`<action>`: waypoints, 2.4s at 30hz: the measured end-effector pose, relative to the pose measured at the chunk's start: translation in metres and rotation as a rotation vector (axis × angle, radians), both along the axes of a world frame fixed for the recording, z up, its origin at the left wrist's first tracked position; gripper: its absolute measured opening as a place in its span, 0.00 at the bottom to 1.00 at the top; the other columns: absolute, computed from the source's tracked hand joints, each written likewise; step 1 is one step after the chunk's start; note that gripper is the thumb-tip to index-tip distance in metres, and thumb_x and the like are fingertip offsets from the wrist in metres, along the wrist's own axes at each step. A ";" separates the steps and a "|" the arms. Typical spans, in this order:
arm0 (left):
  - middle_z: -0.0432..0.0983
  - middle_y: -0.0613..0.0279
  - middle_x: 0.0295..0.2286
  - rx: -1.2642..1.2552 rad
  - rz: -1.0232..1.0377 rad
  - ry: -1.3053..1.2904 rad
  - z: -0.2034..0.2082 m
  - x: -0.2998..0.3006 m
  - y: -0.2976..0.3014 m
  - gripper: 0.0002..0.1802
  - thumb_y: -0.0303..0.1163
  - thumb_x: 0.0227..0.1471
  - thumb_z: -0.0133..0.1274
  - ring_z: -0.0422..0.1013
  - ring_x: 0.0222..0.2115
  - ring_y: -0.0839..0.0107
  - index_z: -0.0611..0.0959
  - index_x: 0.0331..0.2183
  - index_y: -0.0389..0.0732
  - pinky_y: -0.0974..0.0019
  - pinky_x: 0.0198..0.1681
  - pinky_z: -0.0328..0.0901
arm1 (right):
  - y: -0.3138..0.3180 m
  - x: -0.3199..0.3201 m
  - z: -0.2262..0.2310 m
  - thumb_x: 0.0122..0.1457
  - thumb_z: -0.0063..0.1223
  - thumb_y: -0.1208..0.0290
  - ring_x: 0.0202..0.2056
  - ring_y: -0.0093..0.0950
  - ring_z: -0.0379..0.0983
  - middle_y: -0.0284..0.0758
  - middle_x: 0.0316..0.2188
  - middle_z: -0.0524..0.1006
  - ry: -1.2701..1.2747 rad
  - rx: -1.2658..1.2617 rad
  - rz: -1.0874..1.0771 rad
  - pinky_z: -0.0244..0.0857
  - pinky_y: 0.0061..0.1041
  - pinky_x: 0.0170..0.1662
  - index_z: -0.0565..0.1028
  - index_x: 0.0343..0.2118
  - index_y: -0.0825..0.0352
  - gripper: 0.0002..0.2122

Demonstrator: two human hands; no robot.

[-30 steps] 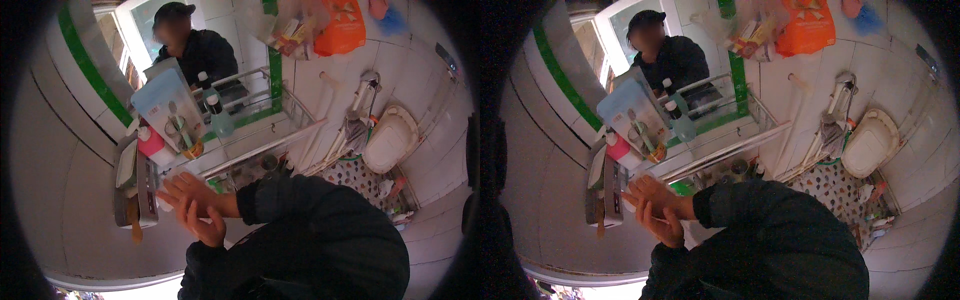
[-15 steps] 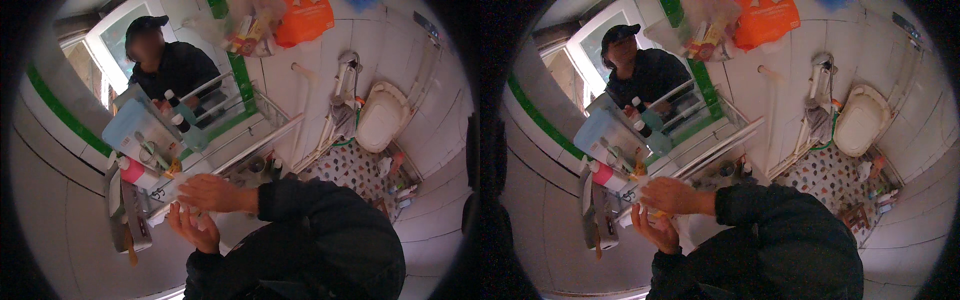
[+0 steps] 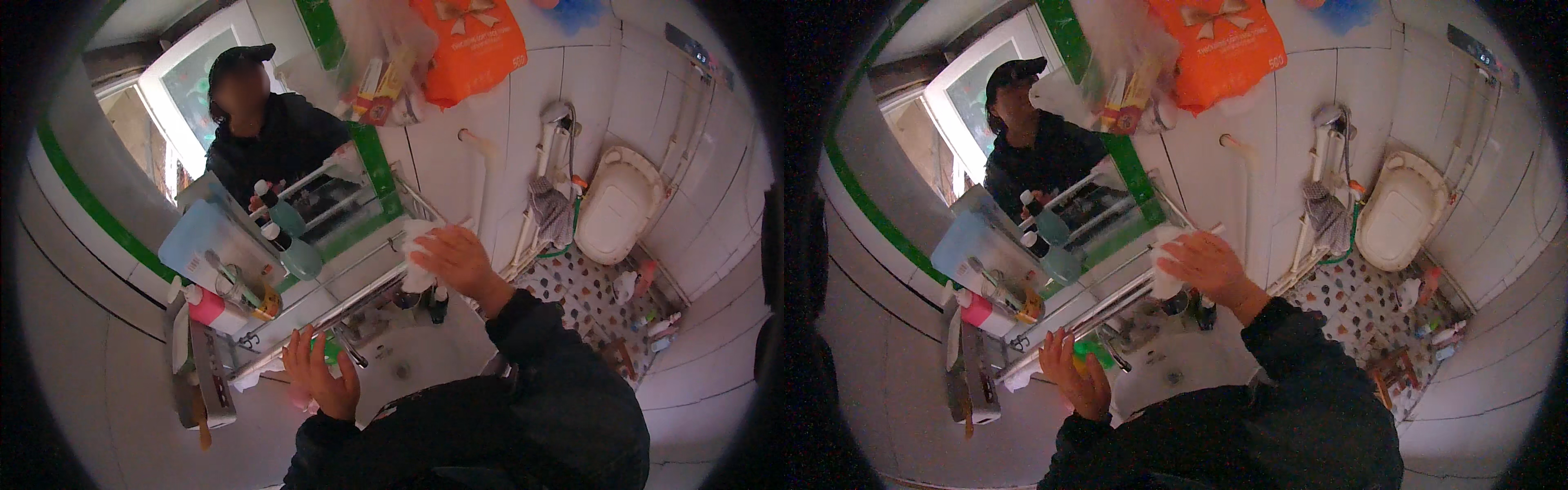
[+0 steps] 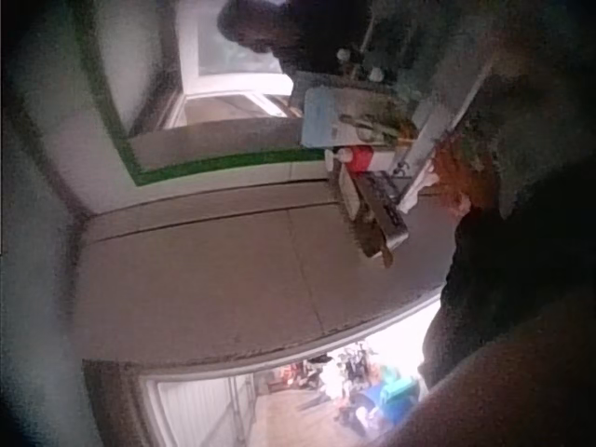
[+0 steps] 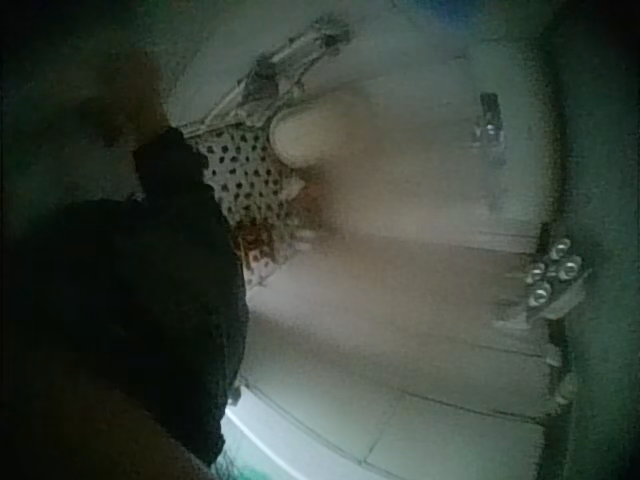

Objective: The person wipes the sink basin, faucet, and surrounding countertop with a white cloth, then rinses the cloth under running water and continues wiping the sink and faucet. They handle a green bottle and a yellow sponge during the process.

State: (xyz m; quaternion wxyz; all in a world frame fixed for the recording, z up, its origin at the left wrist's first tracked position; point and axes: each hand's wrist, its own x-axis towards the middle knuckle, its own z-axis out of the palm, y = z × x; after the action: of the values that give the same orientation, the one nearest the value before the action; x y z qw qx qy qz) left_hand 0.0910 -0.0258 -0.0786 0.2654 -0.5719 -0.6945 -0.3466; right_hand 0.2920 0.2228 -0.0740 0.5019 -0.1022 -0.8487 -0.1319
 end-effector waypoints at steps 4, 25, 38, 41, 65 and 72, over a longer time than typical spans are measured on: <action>0.67 0.48 0.54 0.001 0.012 0.001 -0.001 0.001 -0.002 0.23 0.30 0.50 0.53 0.58 0.59 0.45 0.72 0.50 0.38 0.38 0.61 0.44 | 0.013 0.017 0.000 0.52 0.55 0.73 0.52 0.31 0.71 0.30 0.50 0.76 0.017 -0.031 -0.059 0.62 0.35 0.57 0.78 0.46 0.55 0.16; 0.65 0.47 0.53 0.058 -0.028 -0.038 -0.003 0.012 0.011 0.29 0.25 0.44 0.56 0.59 0.57 0.46 0.71 0.52 0.39 0.41 0.61 0.47 | -0.097 -0.106 0.007 0.52 0.53 0.68 0.50 0.30 0.71 0.31 0.49 0.76 -0.019 -0.203 0.336 0.60 0.35 0.55 0.77 0.48 0.57 0.17; 0.64 0.44 0.54 0.011 0.027 -0.045 0.000 0.007 -0.002 0.27 0.24 0.49 0.53 0.57 0.58 0.46 0.69 0.52 0.34 0.45 0.62 0.47 | -0.076 -0.085 0.013 0.55 0.52 0.69 0.51 0.29 0.71 0.30 0.50 0.75 -0.109 -0.074 0.304 0.62 0.31 0.54 0.76 0.50 0.54 0.18; 0.64 0.44 0.54 0.002 0.018 -0.044 -0.001 0.008 -0.002 0.27 0.25 0.49 0.52 0.57 0.57 0.45 0.69 0.52 0.34 0.44 0.61 0.47 | -0.059 -0.064 0.005 0.56 0.49 0.69 0.53 0.29 0.69 0.30 0.51 0.74 -0.095 -0.080 0.250 0.60 0.33 0.55 0.74 0.52 0.53 0.19; 0.65 0.48 0.53 0.006 -0.347 -0.274 0.051 0.019 0.030 0.30 0.28 0.43 0.60 0.59 0.56 0.47 0.73 0.51 0.40 0.49 0.59 0.54 | -0.060 0.013 0.006 0.67 0.40 0.67 0.50 0.37 0.72 0.42 0.53 0.72 0.425 -1.978 1.105 0.70 0.34 0.51 0.63 0.59 0.69 0.20; 0.71 0.54 0.46 -0.059 -0.655 -1.106 0.070 0.035 0.061 0.27 0.36 0.50 0.62 0.69 0.47 0.66 0.73 0.50 0.37 0.64 0.52 0.63 | -0.080 0.016 0.023 0.68 0.38 0.65 0.52 0.39 0.71 0.43 0.56 0.69 0.576 -2.222 1.294 0.69 0.37 0.53 0.62 0.60 0.71 0.21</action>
State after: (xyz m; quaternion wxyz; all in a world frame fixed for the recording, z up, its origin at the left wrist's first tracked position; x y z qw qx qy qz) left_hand 0.1262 0.0351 -0.0081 -0.2671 -0.4984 -0.5275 -0.6341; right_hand 0.3082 0.1428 -0.0508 0.2847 -0.0599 -0.2626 0.9200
